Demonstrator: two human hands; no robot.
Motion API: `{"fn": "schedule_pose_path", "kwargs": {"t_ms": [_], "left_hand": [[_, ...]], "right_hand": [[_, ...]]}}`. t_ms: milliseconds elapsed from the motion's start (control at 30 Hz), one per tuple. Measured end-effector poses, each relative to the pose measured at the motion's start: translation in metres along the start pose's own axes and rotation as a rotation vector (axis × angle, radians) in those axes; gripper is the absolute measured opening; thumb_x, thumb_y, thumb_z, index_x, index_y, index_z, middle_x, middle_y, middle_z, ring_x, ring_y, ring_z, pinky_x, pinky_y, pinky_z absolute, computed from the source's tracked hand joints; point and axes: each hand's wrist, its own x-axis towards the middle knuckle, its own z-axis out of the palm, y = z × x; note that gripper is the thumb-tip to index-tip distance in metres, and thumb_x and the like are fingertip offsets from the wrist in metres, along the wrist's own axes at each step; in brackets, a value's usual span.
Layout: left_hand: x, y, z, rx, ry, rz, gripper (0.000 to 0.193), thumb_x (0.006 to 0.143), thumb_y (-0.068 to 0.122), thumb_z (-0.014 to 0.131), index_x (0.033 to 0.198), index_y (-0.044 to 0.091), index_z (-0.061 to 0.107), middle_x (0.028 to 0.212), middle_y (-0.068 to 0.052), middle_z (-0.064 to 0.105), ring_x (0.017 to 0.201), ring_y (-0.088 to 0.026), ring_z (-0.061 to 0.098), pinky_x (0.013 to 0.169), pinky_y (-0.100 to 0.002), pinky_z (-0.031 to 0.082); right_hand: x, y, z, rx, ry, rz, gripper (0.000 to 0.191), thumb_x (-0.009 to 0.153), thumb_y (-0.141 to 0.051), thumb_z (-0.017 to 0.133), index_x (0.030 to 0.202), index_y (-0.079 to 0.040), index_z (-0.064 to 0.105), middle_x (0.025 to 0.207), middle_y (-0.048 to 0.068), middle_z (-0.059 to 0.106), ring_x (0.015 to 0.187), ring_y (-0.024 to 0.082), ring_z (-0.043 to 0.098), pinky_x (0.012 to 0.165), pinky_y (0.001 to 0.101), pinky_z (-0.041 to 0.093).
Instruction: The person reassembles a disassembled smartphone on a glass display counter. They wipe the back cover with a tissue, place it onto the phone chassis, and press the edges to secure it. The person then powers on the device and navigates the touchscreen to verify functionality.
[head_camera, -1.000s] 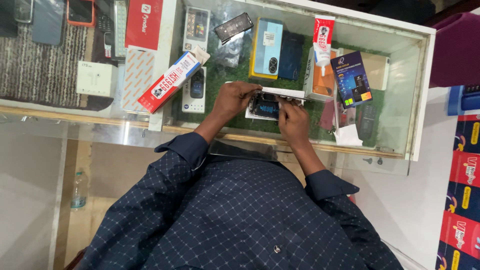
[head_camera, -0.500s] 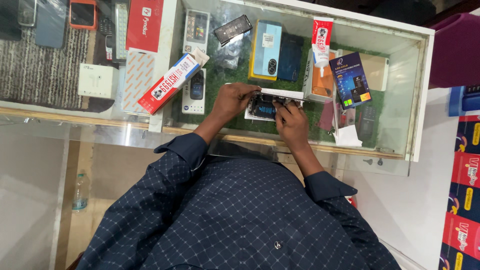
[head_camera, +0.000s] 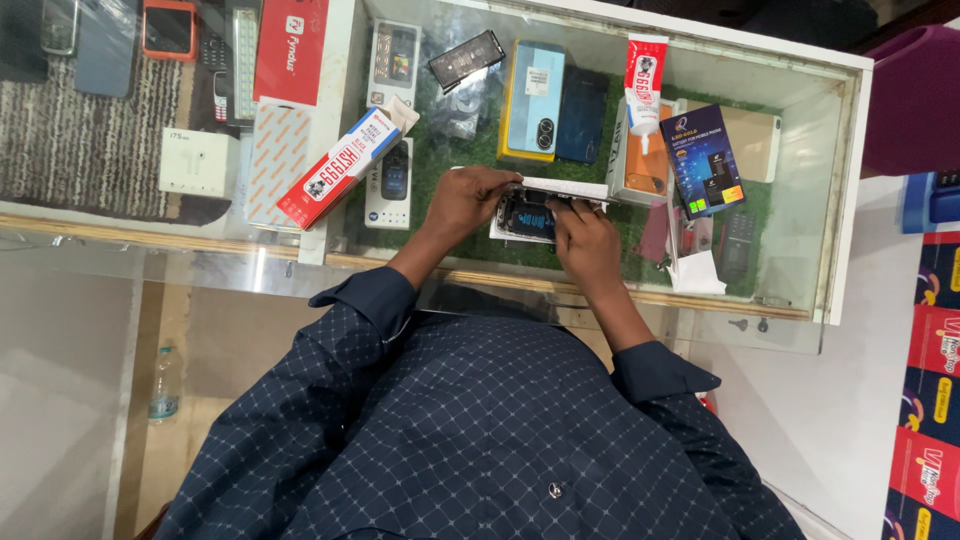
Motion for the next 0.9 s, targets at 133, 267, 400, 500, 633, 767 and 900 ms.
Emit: {"fn": "schedule_pose_path", "kwargs": {"t_ms": [133, 267, 400, 500, 633, 767, 900], "left_hand": [[0.0, -0.0005, 0.0001, 0.002, -0.011, -0.026, 0.018, 0.088, 0.003, 0.074, 0.105, 0.008, 0.079, 0.094, -0.013, 0.077, 0.081, -0.029, 0.075, 0.073, -0.039, 0.059], [0.0002, -0.0016, 0.0019, 0.005, -0.004, -0.02, 0.018, 0.089, 0.002, 0.073, 0.105, 0.009, 0.079, 0.097, -0.012, 0.077, 0.083, -0.027, 0.077, 0.074, -0.037, 0.061], [0.0001, -0.0027, 0.0023, 0.013, -0.002, -0.007, 0.018, 0.089, 0.002, 0.074, 0.105, 0.009, 0.079, 0.097, -0.012, 0.077, 0.083, -0.027, 0.077, 0.074, -0.037, 0.061], [0.0, -0.0027, 0.0015, 0.013, -0.005, -0.014, 0.018, 0.089, 0.003, 0.074, 0.105, 0.009, 0.079, 0.096, -0.012, 0.077, 0.083, -0.028, 0.076, 0.073, -0.038, 0.06], [0.0007, -0.0009, 0.0012, 0.013, 0.0, -0.007, 0.017, 0.089, 0.003, 0.074, 0.105, 0.009, 0.079, 0.096, -0.012, 0.077, 0.083, -0.028, 0.076, 0.073, -0.038, 0.06], [0.0005, 0.0006, 0.0011, 0.005, -0.003, -0.024, 0.017, 0.089, 0.004, 0.074, 0.105, 0.009, 0.079, 0.097, -0.012, 0.077, 0.083, -0.028, 0.076, 0.073, -0.037, 0.06], [0.0002, -0.0005, 0.0, 0.007, 0.0, -0.011, 0.018, 0.089, 0.003, 0.074, 0.105, 0.009, 0.079, 0.098, -0.013, 0.077, 0.085, -0.029, 0.076, 0.075, -0.038, 0.06]], "right_hand": [[0.0022, 0.0013, 0.0001, 0.136, -0.029, 0.117, 0.023, 0.092, -0.001, 0.067, 0.111, -0.008, 0.078, 0.093, 0.012, 0.071, 0.069, 0.028, 0.066, 0.064, 0.0404, 0.052], [0.0022, 0.0009, 0.0002, 0.123, 0.018, 0.107, 0.024, 0.093, 0.0, 0.067, 0.113, -0.008, 0.078, 0.092, 0.012, 0.071, 0.063, 0.027, 0.062, 0.06, 0.0393, 0.05], [0.0016, -0.0007, -0.0006, 0.086, 0.037, 0.058, 0.024, 0.09, 0.0, 0.07, 0.112, -0.008, 0.079, 0.086, 0.01, 0.066, 0.063, 0.026, 0.061, 0.059, 0.0389, 0.05], [0.0011, -0.0014, -0.0015, 0.054, 0.025, 0.039, 0.025, 0.09, -0.001, 0.071, 0.113, -0.009, 0.078, 0.083, 0.008, 0.062, 0.067, 0.025, 0.061, 0.062, 0.0386, 0.051], [0.0009, -0.0007, -0.0029, 0.025, 0.015, 0.004, 0.025, 0.09, -0.002, 0.071, 0.113, -0.009, 0.078, 0.086, 0.007, 0.062, 0.072, 0.025, 0.062, 0.066, 0.0382, 0.053], [0.001, -0.0001, -0.0037, 0.001, -0.005, -0.015, 0.026, 0.09, -0.004, 0.071, 0.114, -0.009, 0.077, 0.091, 0.008, 0.065, 0.074, 0.026, 0.064, 0.068, 0.0383, 0.054], [0.0024, -0.002, -0.0008, -0.105, -0.045, -0.087, 0.029, 0.087, -0.005, 0.07, 0.115, -0.006, 0.074, 0.098, 0.011, 0.069, 0.079, 0.029, 0.066, 0.072, 0.0402, 0.055]]}}
